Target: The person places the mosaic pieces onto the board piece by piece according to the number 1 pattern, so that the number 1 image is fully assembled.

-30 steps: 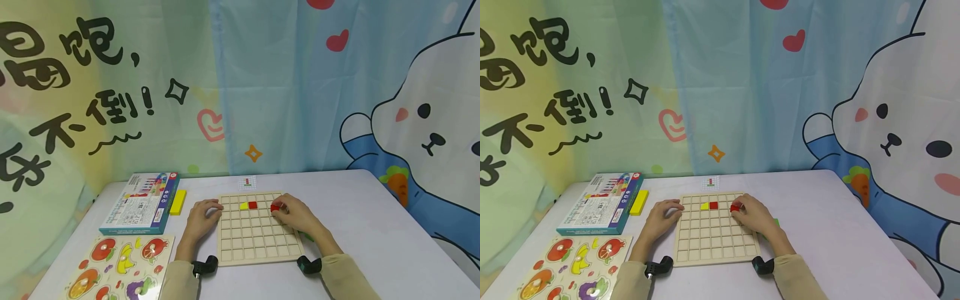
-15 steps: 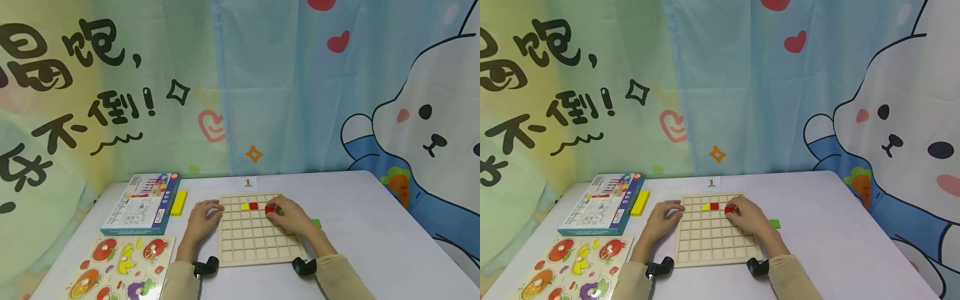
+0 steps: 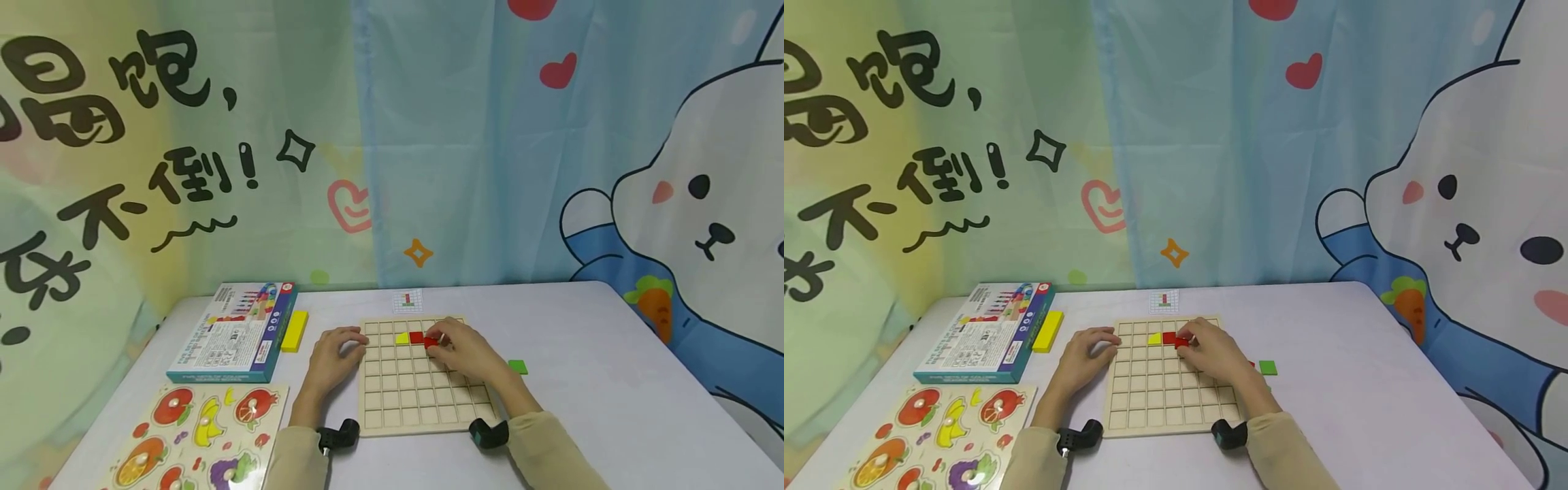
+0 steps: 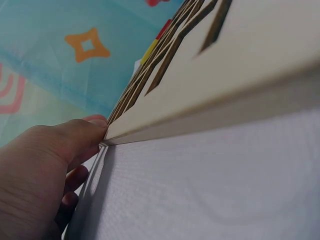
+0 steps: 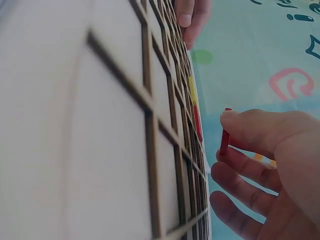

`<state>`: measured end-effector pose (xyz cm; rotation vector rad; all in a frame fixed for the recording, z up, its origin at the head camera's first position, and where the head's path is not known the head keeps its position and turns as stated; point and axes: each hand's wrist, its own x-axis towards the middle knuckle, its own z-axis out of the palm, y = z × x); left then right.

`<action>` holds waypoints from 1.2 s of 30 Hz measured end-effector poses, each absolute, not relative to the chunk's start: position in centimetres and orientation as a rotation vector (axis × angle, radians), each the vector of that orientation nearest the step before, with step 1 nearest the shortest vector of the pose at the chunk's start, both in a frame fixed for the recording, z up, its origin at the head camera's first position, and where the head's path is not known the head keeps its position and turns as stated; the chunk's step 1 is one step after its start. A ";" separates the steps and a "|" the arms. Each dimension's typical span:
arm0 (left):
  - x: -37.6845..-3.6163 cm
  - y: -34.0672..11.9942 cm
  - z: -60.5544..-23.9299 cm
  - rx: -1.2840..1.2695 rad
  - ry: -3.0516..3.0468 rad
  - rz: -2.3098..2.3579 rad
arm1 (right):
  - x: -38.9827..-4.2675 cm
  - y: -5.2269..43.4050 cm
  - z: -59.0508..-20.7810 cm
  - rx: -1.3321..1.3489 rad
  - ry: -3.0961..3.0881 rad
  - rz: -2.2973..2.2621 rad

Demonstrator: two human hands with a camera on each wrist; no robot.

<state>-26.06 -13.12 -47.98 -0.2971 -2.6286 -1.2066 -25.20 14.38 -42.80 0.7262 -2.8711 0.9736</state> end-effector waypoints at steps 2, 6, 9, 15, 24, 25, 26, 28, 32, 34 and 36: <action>-26.0 -13.1 -48.0 -0.304 -2.625 -1.209 | -25.3 14.1 -42.8 0.730 -2.872 0.977; -26.0 -13.1 -48.0 -0.306 -2.620 -1.213 | -25.5 13.5 -42.9 0.723 -2.897 0.976; -26.1 -13.1 -48.1 -0.304 -2.618 -1.214 | -25.8 13.1 -43.0 0.712 -2.921 0.981; -26.0 -13.1 -48.1 -0.306 -2.621 -1.209 | -26.2 12.7 -43.3 0.732 -2.941 0.939; -25.9 -13.1 -47.9 -0.305 -2.617 -1.218 | -26.3 12.3 -43.3 0.783 -2.931 0.869; -25.9 -13.1 -47.9 -0.306 -2.616 -1.220 | -26.2 12.2 -43.3 0.782 -2.934 0.870; -25.9 -13.1 -47.9 -0.306 -2.616 -1.222 | -26.2 12.2 -43.3 0.784 -2.935 0.869; -25.9 -13.1 -47.9 -0.308 -2.614 -1.221 | -26.1 12.2 -43.2 0.784 -2.937 0.865; -26.0 -13.1 -48.0 -0.315 -2.614 -1.209 | -26.1 12.2 -43.1 0.787 -2.926 0.852; -26.0 -13.1 -48.1 -0.321 -2.611 -1.199 | -26.1 12.2 -43.1 0.789 -2.923 0.846; -26.1 -13.1 -48.1 -0.323 -2.610 -1.197 | -26.1 12.1 -43.2 0.785 -2.926 0.844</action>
